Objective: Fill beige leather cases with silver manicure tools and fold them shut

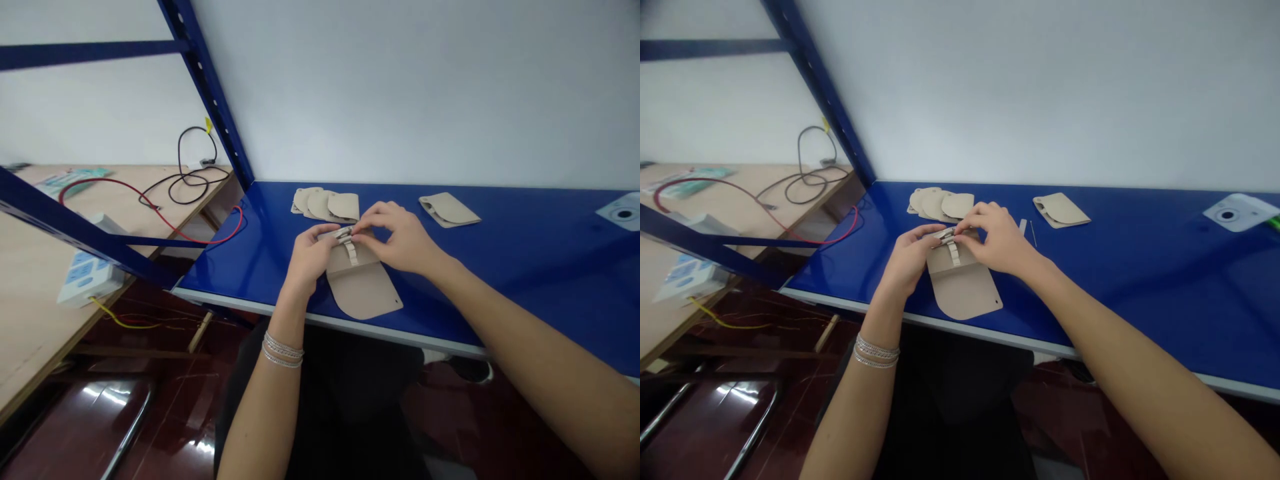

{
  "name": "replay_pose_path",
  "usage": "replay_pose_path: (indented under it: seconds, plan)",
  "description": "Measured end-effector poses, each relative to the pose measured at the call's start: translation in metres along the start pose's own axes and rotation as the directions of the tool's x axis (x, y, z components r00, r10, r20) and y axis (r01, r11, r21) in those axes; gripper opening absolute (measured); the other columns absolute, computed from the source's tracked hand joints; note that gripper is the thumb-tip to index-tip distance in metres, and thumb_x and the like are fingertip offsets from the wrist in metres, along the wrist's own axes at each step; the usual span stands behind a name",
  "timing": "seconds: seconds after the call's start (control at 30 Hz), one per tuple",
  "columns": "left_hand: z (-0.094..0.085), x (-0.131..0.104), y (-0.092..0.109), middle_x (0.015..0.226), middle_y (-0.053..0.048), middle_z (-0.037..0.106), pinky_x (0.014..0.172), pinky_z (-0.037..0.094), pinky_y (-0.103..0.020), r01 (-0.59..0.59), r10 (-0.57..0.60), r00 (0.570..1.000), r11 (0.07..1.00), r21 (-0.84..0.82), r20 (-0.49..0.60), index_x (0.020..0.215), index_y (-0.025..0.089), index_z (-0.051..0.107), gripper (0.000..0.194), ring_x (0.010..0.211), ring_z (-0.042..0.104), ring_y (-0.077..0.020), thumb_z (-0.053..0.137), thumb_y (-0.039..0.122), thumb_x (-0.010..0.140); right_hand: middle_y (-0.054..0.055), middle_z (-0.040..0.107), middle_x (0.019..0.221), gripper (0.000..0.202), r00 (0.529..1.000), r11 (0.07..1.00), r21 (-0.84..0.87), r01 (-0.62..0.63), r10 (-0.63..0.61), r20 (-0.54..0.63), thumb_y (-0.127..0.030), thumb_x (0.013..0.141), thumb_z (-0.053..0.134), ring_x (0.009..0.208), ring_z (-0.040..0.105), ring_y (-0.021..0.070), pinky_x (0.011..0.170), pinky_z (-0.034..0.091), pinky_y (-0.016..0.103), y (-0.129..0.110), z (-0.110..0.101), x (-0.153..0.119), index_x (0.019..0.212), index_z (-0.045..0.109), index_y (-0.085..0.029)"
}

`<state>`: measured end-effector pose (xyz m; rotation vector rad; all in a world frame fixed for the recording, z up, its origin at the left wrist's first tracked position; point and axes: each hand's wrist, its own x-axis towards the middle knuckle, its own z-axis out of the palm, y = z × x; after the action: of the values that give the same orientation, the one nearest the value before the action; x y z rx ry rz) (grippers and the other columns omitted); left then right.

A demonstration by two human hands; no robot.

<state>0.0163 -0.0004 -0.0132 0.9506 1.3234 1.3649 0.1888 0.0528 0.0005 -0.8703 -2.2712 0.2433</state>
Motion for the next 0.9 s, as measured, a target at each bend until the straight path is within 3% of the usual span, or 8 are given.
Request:
replay_pose_path:
  seconds: [0.3, 0.43, 0.5, 0.57, 0.63, 0.77, 0.9]
  plan:
    - [0.003, -0.002, 0.004, 0.086, -0.009, 0.072, 0.067, 0.049, -0.025, 0.022, -0.022, 1.000, 0.999, -0.029, -0.013, 0.100, 0.012, 0.069, 0.035, 0.072, 0.064, -0.0154, 0.074, 0.024, 0.068, 0.008, 0.067, 0.086, 0.012, 0.994, 1.000, 0.024, 0.011, -0.008, -0.108, -0.030, 0.082, 0.066, 0.080, 0.058, 0.0226, 0.076, 0.044, 0.040, -0.004, -0.002, 0.000, 0.082, 0.073, -0.020]
    - [-0.001, -0.003, 0.005, 0.086, -0.009, 0.072, 0.066, 0.050, -0.026, 0.011, -0.011, 0.998, 1.000, 0.007, -0.057, 0.103, 0.013, 0.067, 0.040, 0.071, 0.065, -0.0162, 0.076, 0.026, 0.067, 0.008, 0.069, 0.085, 0.015, 0.973, 0.991, -0.020, -0.130, 0.124, -0.197, -0.025, 0.082, 0.060, 0.078, 0.061, 0.0229, 0.074, 0.047, 0.039, 0.017, -0.013, 0.004, 0.087, 0.073, -0.019]
    - [-0.004, -0.002, 0.003, 0.088, -0.009, 0.072, 0.067, 0.051, -0.027, -0.006, 0.012, 0.997, 0.997, 0.076, -0.076, 0.104, 0.014, 0.066, 0.042, 0.073, 0.065, -0.0176, 0.078, 0.027, 0.065, 0.009, 0.069, 0.088, 0.018, 0.957, 0.960, -0.103, -0.259, 0.241, -0.163, -0.021, 0.079, 0.059, 0.078, 0.062, 0.0241, 0.076, 0.048, 0.040, 0.035, -0.021, 0.005, 0.090, 0.074, -0.019]
    - [-0.008, -0.002, 0.001, 0.092, -0.010, 0.071, 0.067, 0.051, -0.028, -0.019, 0.033, 0.996, 0.988, 0.156, -0.086, 0.104, 0.015, 0.066, 0.044, 0.075, 0.065, -0.0184, 0.079, 0.028, 0.064, 0.009, 0.070, 0.091, 0.023, 0.915, 0.888, -0.227, -0.401, 0.399, -0.055, -0.015, 0.073, 0.060, 0.079, 0.063, 0.0260, 0.075, 0.049, 0.042, 0.054, -0.031, 0.004, 0.088, 0.075, -0.021]
    - [-0.010, -0.002, 0.001, 0.094, -0.010, 0.071, 0.068, 0.051, -0.028, -0.021, 0.038, 0.996, 0.976, 0.217, -0.075, 0.106, 0.016, 0.066, 0.046, 0.077, 0.065, -0.0187, 0.079, 0.025, 0.063, 0.009, 0.070, 0.093, 0.029, 0.873, 0.843, -0.306, -0.443, 0.484, 0.069, -0.011, 0.068, 0.060, 0.080, 0.063, 0.0264, 0.074, 0.050, 0.041, 0.071, -0.038, 0.001, 0.089, 0.076, -0.023]
    - [-0.012, -0.003, 0.000, 0.097, -0.010, 0.070, 0.069, 0.050, -0.028, -0.027, 0.025, 1.000, 0.966, 0.257, 0.013, 0.112, 0.017, 0.063, 0.053, 0.080, 0.064, -0.0191, 0.076, 0.019, 0.061, 0.006, 0.071, 0.102, 0.032, 0.875, 0.903, -0.282, -0.324, 0.400, 0.272, -0.013, 0.068, 0.062, 0.087, 0.065, 0.0269, 0.082, 0.051, 0.042, 0.087, -0.038, -0.002, 0.094, 0.076, -0.026]
    - [-0.013, -0.005, -0.001, 0.098, -0.010, 0.069, 0.066, 0.049, -0.025, -0.058, 0.036, 0.995, 0.965, 0.255, 0.091, 0.118, 0.017, 0.059, 0.058, 0.079, 0.063, -0.0180, 0.068, 0.011, 0.061, 0.006, 0.068, 0.114, 0.028, 0.905, 0.933, -0.268, -0.242, 0.317, 0.286, -0.022, 0.069, 0.068, 0.099, 0.064, 0.0305, 0.095, 0.047, 0.050, 0.084, -0.031, -0.002, 0.095, 0.076, -0.027]
